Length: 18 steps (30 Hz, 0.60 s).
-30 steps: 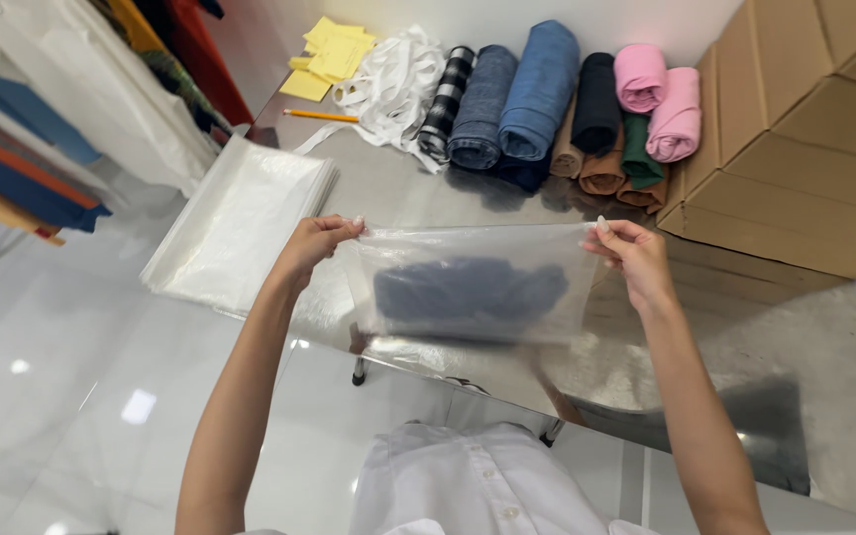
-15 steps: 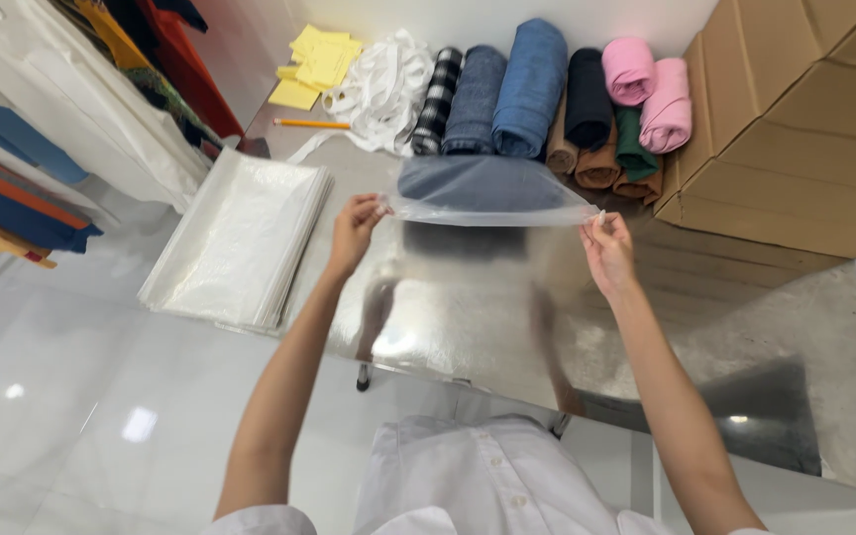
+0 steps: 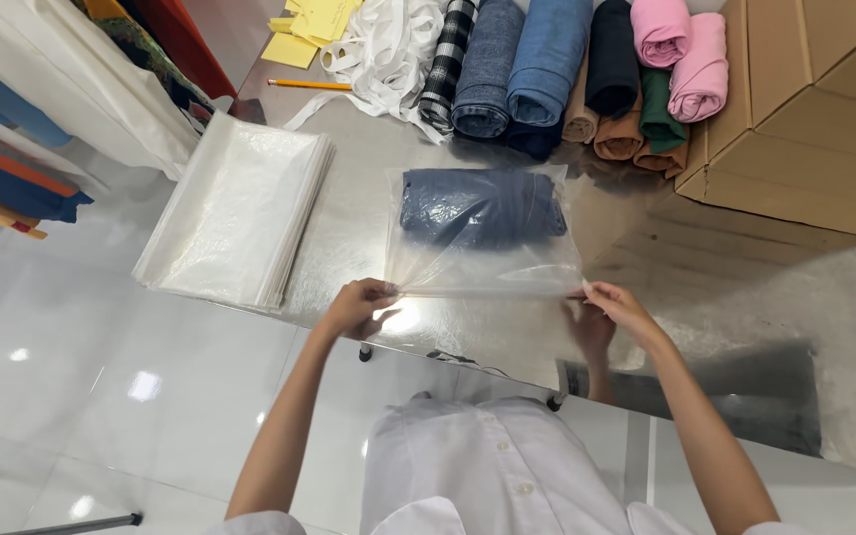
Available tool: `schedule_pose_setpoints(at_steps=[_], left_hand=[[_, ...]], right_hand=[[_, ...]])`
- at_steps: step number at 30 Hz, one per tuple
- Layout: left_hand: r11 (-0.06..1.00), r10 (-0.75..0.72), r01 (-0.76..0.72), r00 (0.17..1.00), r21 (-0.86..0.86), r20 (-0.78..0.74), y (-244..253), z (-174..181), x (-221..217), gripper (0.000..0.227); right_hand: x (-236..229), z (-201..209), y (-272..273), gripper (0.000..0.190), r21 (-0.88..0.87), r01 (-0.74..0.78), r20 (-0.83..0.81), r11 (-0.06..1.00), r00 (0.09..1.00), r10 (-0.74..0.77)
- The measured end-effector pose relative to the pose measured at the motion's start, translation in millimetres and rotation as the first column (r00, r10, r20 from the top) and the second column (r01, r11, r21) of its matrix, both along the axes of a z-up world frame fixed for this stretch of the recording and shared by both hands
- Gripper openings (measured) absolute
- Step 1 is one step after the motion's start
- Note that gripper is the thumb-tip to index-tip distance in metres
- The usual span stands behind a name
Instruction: The person folds rolled clothing items and places them into clear plastic bags on a metal table. They then open a cardboard box and place the packaged items inside. The process is repeated with different colored clothing items.
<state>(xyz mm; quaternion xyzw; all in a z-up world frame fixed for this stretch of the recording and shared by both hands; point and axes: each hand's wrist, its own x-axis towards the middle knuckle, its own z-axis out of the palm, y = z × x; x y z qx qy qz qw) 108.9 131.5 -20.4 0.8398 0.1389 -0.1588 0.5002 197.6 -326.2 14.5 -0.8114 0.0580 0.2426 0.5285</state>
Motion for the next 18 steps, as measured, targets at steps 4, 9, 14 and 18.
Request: schedule_pose_setpoints(at_steps=[4,9,14,18], left_hand=[[0.997,-0.023,0.03,0.995,0.065,-0.1,3.3,4.8,44.2,0.056],[0.967,0.241,-0.244,0.969,-0.073,-0.054,-4.0,-73.7,107.1,0.055],[0.759,0.375,-0.406,0.912,-0.508,-0.168,-4.3,-62.2,85.4,0.029],[0.722,0.342,-0.337,0.933,-0.604,-0.112,-10.7,-63.5,62.6,0.02]], right_hand=[[27.9,2.9,18.4,0.063,-0.113,-0.062,-0.004,0.992,0.998,0.062],[81.6,-38.9,37.1,0.067,-0.043,0.021,-0.019,0.999,1.0,-0.021],[95.4,-82.4,22.7,0.021,0.221,0.158,-0.087,0.962,0.986,-0.142],[70.9,-70.4,23.0,0.014,0.391,0.213,-0.12,0.895,0.976,-0.18]])
